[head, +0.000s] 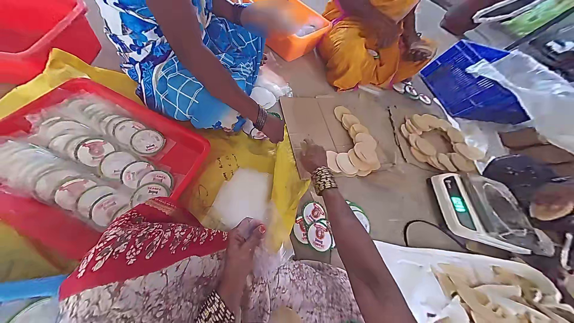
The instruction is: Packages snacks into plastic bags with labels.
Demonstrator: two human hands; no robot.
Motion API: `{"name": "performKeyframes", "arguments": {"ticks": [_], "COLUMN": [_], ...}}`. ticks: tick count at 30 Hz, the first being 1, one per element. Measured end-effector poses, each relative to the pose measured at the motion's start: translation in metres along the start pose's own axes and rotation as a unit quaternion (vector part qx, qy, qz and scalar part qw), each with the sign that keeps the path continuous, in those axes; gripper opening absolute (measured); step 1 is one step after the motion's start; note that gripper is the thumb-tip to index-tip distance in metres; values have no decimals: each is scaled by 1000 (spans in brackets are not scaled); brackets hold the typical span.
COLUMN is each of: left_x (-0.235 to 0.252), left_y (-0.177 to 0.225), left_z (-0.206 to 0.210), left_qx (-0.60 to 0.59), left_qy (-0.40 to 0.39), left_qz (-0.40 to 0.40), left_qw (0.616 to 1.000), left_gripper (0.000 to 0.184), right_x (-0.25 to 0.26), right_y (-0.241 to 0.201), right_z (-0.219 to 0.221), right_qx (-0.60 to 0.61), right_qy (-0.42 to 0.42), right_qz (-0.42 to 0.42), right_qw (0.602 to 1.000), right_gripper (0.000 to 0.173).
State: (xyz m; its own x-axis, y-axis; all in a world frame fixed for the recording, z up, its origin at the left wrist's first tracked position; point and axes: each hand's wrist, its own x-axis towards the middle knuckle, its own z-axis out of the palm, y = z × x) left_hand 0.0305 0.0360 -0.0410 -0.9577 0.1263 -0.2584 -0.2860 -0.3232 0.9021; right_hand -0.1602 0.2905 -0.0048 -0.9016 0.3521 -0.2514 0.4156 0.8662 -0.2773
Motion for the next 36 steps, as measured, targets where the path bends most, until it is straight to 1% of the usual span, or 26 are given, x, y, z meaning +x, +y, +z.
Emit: {"name": "performKeyframes", "arguments": {"ticks": [2, 4, 5, 8, 10, 11, 12, 13, 14, 15, 16, 17, 18, 20, 21, 23, 24, 25, 27, 28, 29, 31, 32, 33, 34, 36], "left_x": [0, 0, 0, 0, 2, 3, 5, 6, 7, 8, 6, 4, 1, -1, -1, -3, -3, -2, 0, 0, 0, -2, -3, -4, -5, -3], "left_y": [0, 1, 2, 2, 4, 3, 1, -1, -2, -2, 0, 4, 7, 8, 8, 7, 6, 4, 3, 4, 5, 9, 11, 13, 14, 13], "left_z": [-1, 0, 0, 1, -1, -2, -3, -4, -6, -6, -5, -2, 1, 4, 4, 5, 5, 5, 4, 4, 5, 6, 5, 4, 0, -8], "left_qx": [-4, -5, -2, -4, -21, -36, -52, -67, -84, -101, -115, -122, -122, -127, -121, -94, -81, -71, -75, -97, -135, -223, -257, -287, -326, -430], "left_qy": [-7, -12, -17, -27, -40, -43, -48, -53, -59, -65, -67, -62, -57, -66, -65, -45, -34, -24, -12, -9, -5, -5, -12, -22, -45, -107], "left_qz": [1, 0, -1, -9, -15, -13, -6, 1, 4, 3, -6, -20, -34, -52, -63, -84, -89, -89, -84, -84, -86, -83, -80, -81, -84, -86], "left_qw": [1000, 1000, 1000, 1000, 999, 998, 997, 996, 995, 993, 991, 990, 990, 988, 988, 991, 992, 993, 994, 992, 987, 971, 963, 954, 941, 892], "left_gripper": [8, 7, 7, 7, 7, 7, 8, 10, 14, 17, 16, 13, 9, 11, 12, 10, 10, 9, 10, 11, 12, 19, 22, 24, 23, 14], "right_x": [-16, -33, -38, -39, -43, -49, -58, -70, -88, -109, -130, -149, -165, -191, -201, -217, -220, -221, -218, -216, -214, -215, -217, -218, -219, -221], "right_y": [9, 14, 17, 28, 28, 28, 27, 25, 18, 9, 2, -2, -4, -4, -4, -1, 6, 15, 42, 57, 70, 85, 90, 94, 94, 92], "right_z": [-11, -12, -7, 16, 17, 16, 16, 18, 18, 18, 19, 25, 33, 49, 55, 56, 54, 52, 47, 44, 43, 48, 55, 63, 67, 67], "right_qx": [55, 89, 92, 61, 84, 127, 190, 275, 367, 447, 503, 529, 535, 523, 517, 494, 464, 412, 271, 185, 99, -30, -65, -86, -99, -111], "right_qy": [51, 80, 76, 1, 21, 47, 70, 84, 69, 33, -16, -62, -99, -133, -133, -111, -87, -54, 0, -12, -47, -128, -148, -156, -157, -152], "right_qz": [-7, -13, -16, 13, 19, 7, -9, -30, -45, -61, -76, -97, -119, -146, -139, -115, -111, -103, -62, -35, -5, 48, 62, 69, 69, 59], "right_qw": [997, 993, 993, 998, 996, 991, 979, 957, 927, 892, 861, 841, 831, 829, 834, 855, 875, 904, 960, 982, 994, 990, 985, 982, 980, 980], "right_gripper": [37, 34, 34, 46, 43, 41, 39, 37, 35, 33, 33, 31, 30, 25, 23, 28, 34, 39, 44, 49, 58, 80, 84, 84, 79, 56]}}
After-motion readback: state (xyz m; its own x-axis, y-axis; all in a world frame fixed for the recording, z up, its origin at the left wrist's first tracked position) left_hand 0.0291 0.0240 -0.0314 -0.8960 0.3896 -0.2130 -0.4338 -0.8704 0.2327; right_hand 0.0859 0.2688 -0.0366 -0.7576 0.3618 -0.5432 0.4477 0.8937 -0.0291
